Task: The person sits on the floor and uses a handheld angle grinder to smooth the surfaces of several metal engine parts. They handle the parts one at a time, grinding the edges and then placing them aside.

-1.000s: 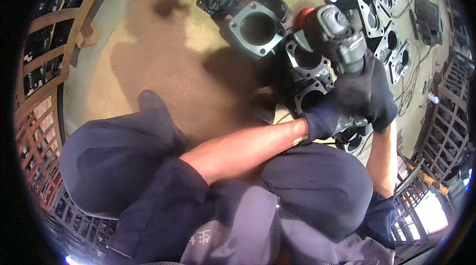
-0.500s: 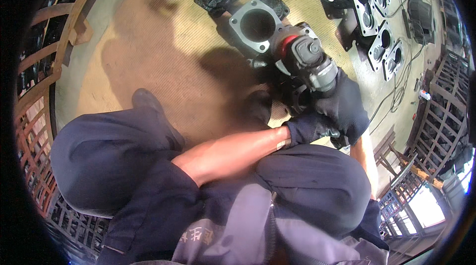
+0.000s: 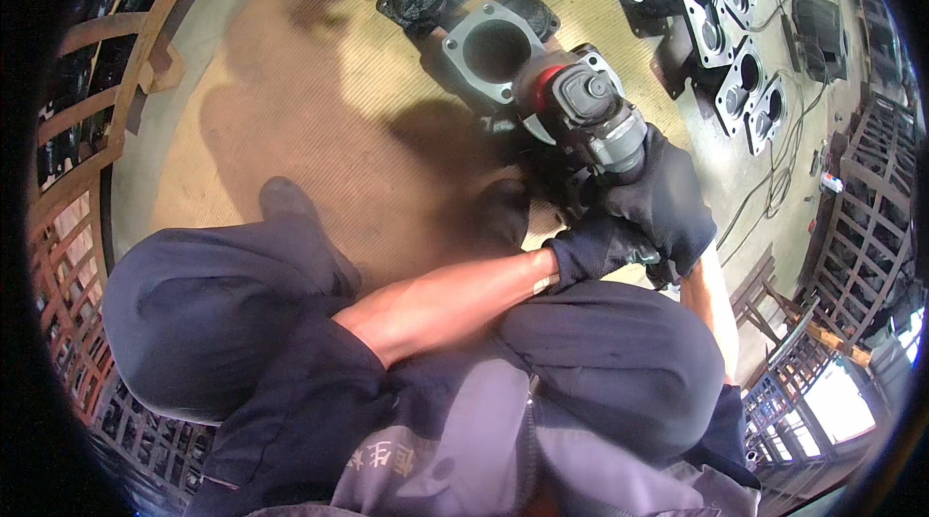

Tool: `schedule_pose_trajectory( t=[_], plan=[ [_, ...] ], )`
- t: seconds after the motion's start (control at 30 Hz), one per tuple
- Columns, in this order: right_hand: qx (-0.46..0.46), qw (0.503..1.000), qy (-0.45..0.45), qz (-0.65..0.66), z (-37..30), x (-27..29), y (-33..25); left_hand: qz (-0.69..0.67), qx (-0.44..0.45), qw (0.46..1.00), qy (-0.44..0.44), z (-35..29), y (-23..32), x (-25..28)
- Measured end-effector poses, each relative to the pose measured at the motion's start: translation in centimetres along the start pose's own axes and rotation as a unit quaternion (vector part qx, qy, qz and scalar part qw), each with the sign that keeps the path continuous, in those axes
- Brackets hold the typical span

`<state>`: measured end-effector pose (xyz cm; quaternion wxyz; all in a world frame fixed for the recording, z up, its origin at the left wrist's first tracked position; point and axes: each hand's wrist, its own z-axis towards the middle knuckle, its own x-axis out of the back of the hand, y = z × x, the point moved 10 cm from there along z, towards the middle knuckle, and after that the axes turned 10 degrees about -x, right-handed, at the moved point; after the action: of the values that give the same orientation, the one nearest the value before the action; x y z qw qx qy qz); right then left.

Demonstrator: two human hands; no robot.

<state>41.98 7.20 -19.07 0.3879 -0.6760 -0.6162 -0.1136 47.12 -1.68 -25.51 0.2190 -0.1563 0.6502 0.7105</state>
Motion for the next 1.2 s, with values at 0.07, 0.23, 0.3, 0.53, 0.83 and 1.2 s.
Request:
schedule_pose_trajectory(
  t=[0.07,0.23,0.3,0.53,0.83,1.2],
  plan=[
    [-0.020,0.999,0.016,-0.034,-0.9,0.7,-0.2,-0.075,-0.015,0.997,-0.013,0.4,-3.6,-2.2],
    [-0.009,0.995,0.001,-0.095,-1.2,0.3,-1.3,0.060,-0.029,0.985,0.159,-0.2,-3.6,-1.6],
    [0.001,0.996,0.000,-0.086,-0.4,0.2,-1.2,-0.004,0.005,0.997,0.077,0.2,-5.6,-1.6],
    [-0.081,0.993,0.035,-0.079,-1.4,2.1,1.1,-0.250,0.014,0.968,0.021,0.8,-4.4,-3.3],
    [-0.013,0.999,0.012,-0.031,-0.7,0.3,-0.4,-0.117,0.048,0.992,-0.005,0.0,-8.3,-2.8],
    [0.006,0.999,0.019,-0.038,-2.9,1.5,-0.8,-0.075,-0.016,0.996,0.037,0.3,-4.6,-2.7]
  ],
)
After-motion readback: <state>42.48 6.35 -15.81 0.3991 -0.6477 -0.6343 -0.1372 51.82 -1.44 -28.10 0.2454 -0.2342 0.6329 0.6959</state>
